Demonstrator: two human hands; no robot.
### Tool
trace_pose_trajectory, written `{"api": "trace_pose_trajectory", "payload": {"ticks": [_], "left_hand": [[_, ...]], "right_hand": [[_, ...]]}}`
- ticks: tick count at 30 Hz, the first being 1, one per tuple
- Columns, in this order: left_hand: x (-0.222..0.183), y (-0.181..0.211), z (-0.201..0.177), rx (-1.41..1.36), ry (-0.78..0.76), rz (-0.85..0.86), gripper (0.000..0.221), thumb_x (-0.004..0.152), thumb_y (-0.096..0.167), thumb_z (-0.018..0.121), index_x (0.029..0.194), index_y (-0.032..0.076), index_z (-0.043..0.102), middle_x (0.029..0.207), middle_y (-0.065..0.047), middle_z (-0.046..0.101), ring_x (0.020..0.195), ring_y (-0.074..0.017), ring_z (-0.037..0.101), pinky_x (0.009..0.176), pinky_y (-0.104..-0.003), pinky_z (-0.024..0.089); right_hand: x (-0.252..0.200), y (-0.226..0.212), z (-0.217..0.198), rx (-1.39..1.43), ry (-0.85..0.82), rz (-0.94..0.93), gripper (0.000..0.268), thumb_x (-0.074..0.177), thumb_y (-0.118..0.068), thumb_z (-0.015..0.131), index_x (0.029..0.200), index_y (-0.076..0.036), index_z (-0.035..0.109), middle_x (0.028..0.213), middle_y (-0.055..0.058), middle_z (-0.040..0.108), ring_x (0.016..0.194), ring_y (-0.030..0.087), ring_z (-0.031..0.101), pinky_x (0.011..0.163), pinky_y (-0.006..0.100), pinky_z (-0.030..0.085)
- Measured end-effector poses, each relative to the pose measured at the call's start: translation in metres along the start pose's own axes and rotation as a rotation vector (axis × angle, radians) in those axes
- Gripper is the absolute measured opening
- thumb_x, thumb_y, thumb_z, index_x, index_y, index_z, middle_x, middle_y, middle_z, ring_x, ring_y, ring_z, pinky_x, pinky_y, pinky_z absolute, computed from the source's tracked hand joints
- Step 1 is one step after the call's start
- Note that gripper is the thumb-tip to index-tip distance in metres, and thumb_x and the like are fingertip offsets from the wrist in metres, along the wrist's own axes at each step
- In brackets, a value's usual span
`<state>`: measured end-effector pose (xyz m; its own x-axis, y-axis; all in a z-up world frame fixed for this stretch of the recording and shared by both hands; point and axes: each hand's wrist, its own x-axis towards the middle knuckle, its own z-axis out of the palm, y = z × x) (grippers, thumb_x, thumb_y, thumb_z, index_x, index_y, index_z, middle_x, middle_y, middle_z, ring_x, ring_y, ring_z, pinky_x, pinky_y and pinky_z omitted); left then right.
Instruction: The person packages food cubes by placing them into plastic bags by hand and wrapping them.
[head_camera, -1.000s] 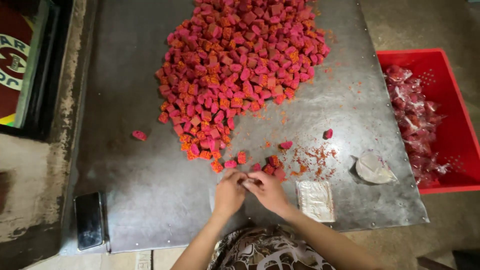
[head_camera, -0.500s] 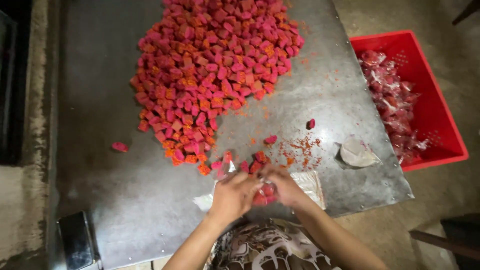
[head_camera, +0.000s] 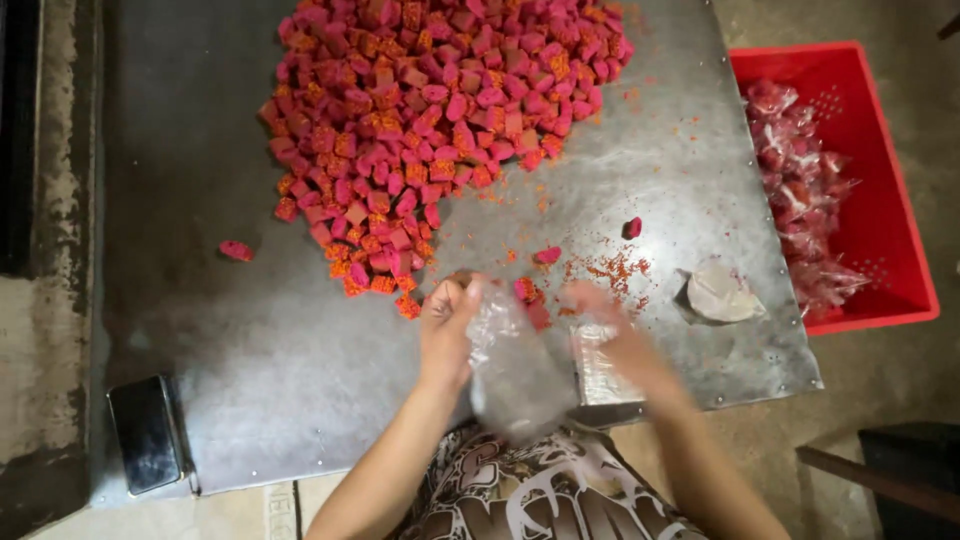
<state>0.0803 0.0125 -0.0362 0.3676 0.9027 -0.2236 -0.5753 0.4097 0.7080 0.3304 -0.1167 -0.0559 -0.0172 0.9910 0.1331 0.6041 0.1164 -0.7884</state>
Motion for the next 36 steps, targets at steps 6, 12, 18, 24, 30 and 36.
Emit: {"api": "trace_pose_trajectory", "payload": {"ticks": [6,12,18,24,30,36], "left_hand": [[-0.021,0.001,0.011,0.336,0.029,0.102,0.033,0.087,-0.003,0.074,0.108,0.015,0.058,0.096,-0.001,0.059,0.093,-0.0102,0.058,0.083,-0.027,0.048],[-0.029,0.001,-0.023,0.018,0.103,-0.036,0.015,0.089,-0.003,0.070,0.085,0.008,0.060,0.093,-0.003,0.063,0.083,-0.0126,0.064,0.074,-0.028,0.052],[-0.022,0.030,-0.078,0.125,0.108,0.018,0.009,0.100,0.007,0.069,0.101,0.011,0.061,0.093,-0.009,0.070,0.062,-0.0118,0.049,0.053,-0.027,0.038],[-0.031,0.031,-0.034,0.924,-0.334,0.007,0.021,0.087,0.023,0.077,0.096,0.004,0.071,0.097,-0.008,0.072,0.081,-0.0211,0.068,0.070,-0.035,0.056],[-0.046,0.025,-0.017,1.171,-0.231,-0.038,0.018,0.091,0.026,0.073,0.092,0.008,0.076,0.081,-0.010,0.076,0.072,-0.0221,0.072,0.069,-0.035,0.055],[-0.046,0.023,-0.015,1.292,-0.194,-0.179,0.023,0.092,0.031,0.072,0.091,0.008,0.078,0.076,-0.013,0.072,0.067,-0.0241,0.067,0.068,-0.036,0.053]], "right_hand": [[0.046,-0.077,0.082,0.359,0.291,0.274,0.030,0.104,-0.031,0.055,0.102,-0.008,0.073,0.087,-0.001,0.073,0.079,0.010,0.064,0.072,0.031,0.050],[0.043,-0.062,0.110,0.164,0.101,0.440,0.045,0.109,-0.039,0.044,0.100,-0.007,0.074,0.073,0.005,0.068,0.064,0.011,0.060,0.063,0.031,0.049],[0.056,-0.052,0.045,0.207,0.065,0.362,0.033,0.100,-0.036,0.060,0.101,-0.006,0.075,0.078,0.000,0.074,0.066,0.007,0.064,0.060,0.027,0.050],[0.068,-0.079,0.020,0.148,-0.248,0.356,0.027,0.090,-0.033,0.075,0.089,-0.007,0.078,0.063,0.002,0.066,0.055,0.007,0.054,0.051,0.027,0.043],[0.072,-0.079,0.012,0.158,-0.257,0.420,0.028,0.091,-0.035,0.073,0.092,-0.008,0.078,0.060,0.003,0.063,0.056,0.008,0.051,0.051,0.028,0.043],[0.075,-0.066,0.020,0.107,-0.368,0.369,0.029,0.094,-0.037,0.067,0.089,-0.010,0.078,0.060,0.003,0.065,0.052,0.011,0.056,0.052,0.030,0.044]]}}
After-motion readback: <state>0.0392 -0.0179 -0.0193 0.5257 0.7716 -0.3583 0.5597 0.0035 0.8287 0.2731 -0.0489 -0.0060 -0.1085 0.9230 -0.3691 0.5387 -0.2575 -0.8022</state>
